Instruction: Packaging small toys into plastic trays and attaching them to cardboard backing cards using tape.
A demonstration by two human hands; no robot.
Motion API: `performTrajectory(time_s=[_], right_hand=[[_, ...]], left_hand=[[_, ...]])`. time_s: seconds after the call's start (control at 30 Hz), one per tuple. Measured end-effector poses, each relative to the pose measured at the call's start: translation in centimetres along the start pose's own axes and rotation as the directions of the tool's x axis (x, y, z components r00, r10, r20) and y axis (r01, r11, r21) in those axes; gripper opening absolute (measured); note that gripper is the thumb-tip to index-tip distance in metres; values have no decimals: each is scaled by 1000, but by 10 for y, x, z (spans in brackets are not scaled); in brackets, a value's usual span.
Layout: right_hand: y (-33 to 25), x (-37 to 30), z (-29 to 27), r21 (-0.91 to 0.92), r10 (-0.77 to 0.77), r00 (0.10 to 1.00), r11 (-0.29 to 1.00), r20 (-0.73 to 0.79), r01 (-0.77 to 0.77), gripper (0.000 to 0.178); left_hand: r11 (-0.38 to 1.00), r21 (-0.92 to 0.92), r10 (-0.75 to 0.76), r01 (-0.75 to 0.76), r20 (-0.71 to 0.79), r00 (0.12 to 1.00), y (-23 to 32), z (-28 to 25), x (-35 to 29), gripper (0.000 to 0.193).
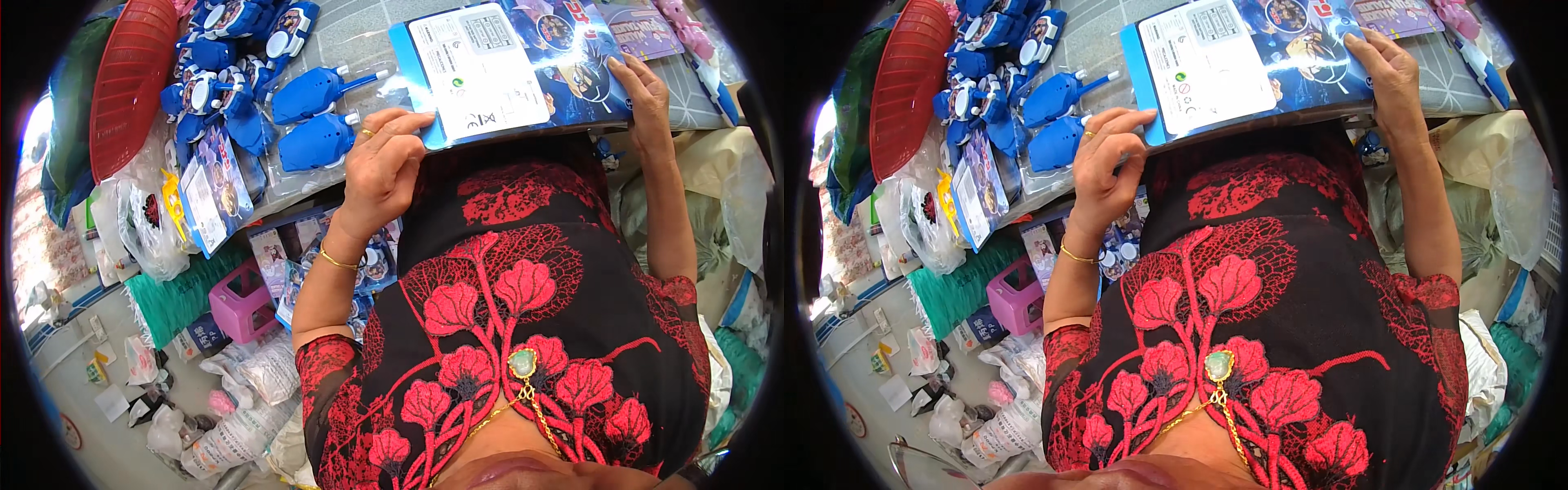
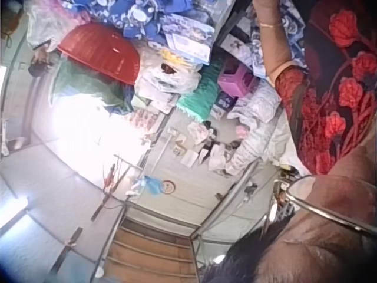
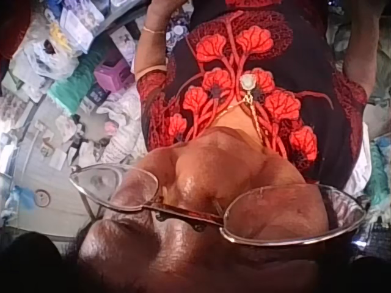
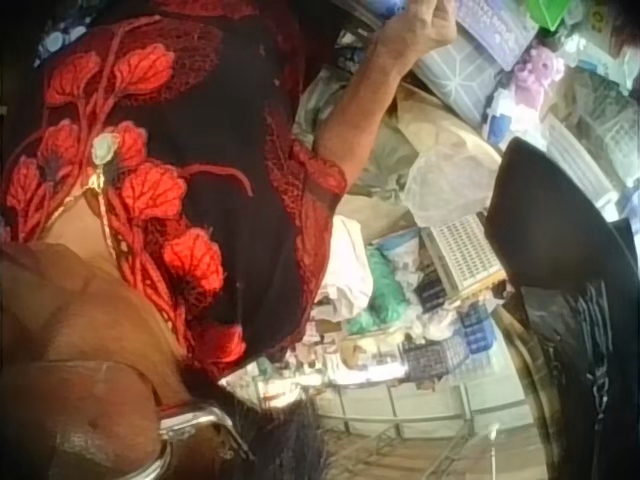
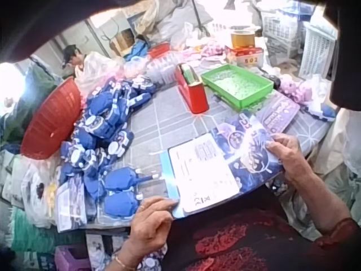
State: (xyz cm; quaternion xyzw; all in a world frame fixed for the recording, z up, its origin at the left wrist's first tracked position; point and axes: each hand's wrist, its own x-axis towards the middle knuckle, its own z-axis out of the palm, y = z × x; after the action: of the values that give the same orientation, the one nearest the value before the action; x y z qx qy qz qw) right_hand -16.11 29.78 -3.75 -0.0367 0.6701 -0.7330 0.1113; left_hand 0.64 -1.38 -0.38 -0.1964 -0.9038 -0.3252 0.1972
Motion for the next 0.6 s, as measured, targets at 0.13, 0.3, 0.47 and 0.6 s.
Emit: performTrajectory(time_s=[0.13, 0.3, 0.47, 0.6], right_hand=[[-2, -1, 6, 46, 0, 999, 999, 47, -3, 25], [-4, 3, 10, 62, 113, 976, 990, 187, -126, 24], [-12, 5, 6, -67, 143, 950, 989, 278, -129, 31], [-22, 6, 10, -78, 187, 930, 982, 316, -171, 33]], left_hand=[[998, -8, -61, 61, -1, 998, 2, 1, 2, 16], [987, 138, -88, 79, 60, 994, 10, 0, 6, 12], [981, 189, -76, 47, 147, 986, 5, -23, 17, 24], [818, 559, -153, 135, -15, 988, -40, -61, 10, 35]])
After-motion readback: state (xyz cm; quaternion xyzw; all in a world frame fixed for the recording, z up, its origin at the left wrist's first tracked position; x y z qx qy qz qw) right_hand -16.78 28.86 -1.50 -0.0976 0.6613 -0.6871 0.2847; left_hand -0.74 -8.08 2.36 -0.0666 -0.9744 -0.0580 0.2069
